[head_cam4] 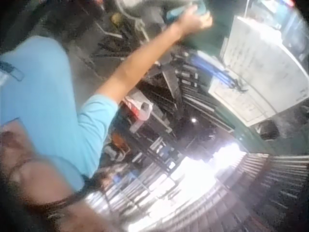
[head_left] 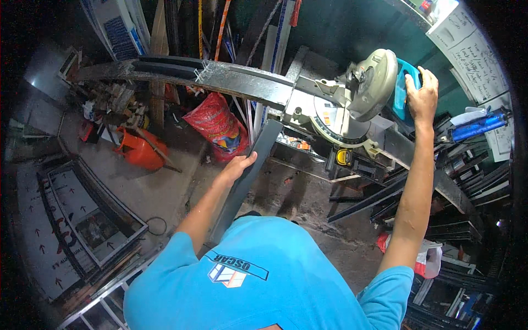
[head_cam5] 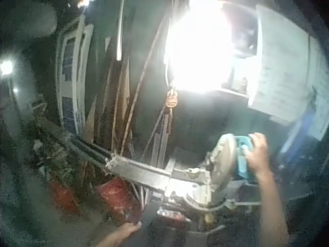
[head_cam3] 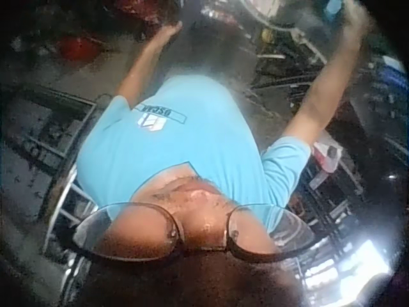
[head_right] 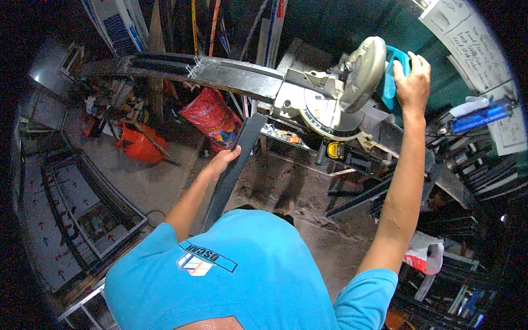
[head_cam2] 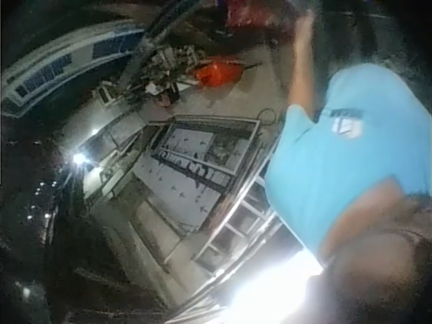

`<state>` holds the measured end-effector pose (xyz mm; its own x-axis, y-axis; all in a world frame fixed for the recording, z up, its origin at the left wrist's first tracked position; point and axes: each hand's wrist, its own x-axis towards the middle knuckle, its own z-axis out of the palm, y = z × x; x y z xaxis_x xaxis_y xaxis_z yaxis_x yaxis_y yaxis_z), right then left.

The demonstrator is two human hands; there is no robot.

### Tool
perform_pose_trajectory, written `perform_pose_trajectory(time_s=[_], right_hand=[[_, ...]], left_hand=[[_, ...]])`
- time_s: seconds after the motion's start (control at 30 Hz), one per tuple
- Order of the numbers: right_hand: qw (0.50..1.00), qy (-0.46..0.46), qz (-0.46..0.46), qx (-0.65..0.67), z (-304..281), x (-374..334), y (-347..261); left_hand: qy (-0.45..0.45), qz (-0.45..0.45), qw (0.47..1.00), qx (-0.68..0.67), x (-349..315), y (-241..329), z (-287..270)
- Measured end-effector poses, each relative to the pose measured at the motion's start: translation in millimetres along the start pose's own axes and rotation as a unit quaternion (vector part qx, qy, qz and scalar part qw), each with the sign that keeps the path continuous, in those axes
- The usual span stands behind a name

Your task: The person uses a miter saw to cut several metal profiles in a workshop. They measure the profiles with a tape measure, position them on the saw, and perform cuts. The person handles both black and orange-colored metal pieces, measuring and cutting them sequentially.

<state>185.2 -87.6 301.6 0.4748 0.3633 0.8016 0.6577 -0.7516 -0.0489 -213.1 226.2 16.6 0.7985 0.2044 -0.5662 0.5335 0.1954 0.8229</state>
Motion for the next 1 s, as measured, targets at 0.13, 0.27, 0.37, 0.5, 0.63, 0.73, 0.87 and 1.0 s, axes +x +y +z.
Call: perform_pose_trajectory(time_s=[0.13, 0.27, 0.37, 0.5, 0.63, 0.73, 0.87, 1.0], right_hand=[[1.000, 0.017, 0.010, -0.011, -7, 1, -14], [0.998, 0.059, -0.036, -0.008, -15, 3, -17], [0.994, 0.050, -0.095, 0.010, -22, 3, -23], [0.998, 0.021, -0.058, 0.029, -26, -15, -36], [0.994, 0.040, -0.097, -0.029, -36, -33, -51], [0.994, 0.083, -0.065, 0.024, -38, -57, -84], [0.964, -0.136, -0.022, 0.227, 12, -131, -131], [0.936, -0.308, 0.089, 0.144, 115, -202, -129]], left_hand=[[0.008, 0.006, 1.000, -0.007, 2, -2, 2], [-0.002, -0.012, 1.000, -0.005, 6, -1, -1], [0.003, -0.038, 0.999, -0.012, 8, -1, -3], [-0.011, -0.063, 0.998, -0.015, 11, 3, -7], [0.001, -0.067, 0.998, -0.019, 10, 5, -8], [0.010, -0.061, 0.998, -0.003, 13, 7, -10], [-0.003, -0.047, 0.999, 0.015, 27, -7, -14], [-0.001, -0.011, 0.999, 0.048, 24, -4, -10]])
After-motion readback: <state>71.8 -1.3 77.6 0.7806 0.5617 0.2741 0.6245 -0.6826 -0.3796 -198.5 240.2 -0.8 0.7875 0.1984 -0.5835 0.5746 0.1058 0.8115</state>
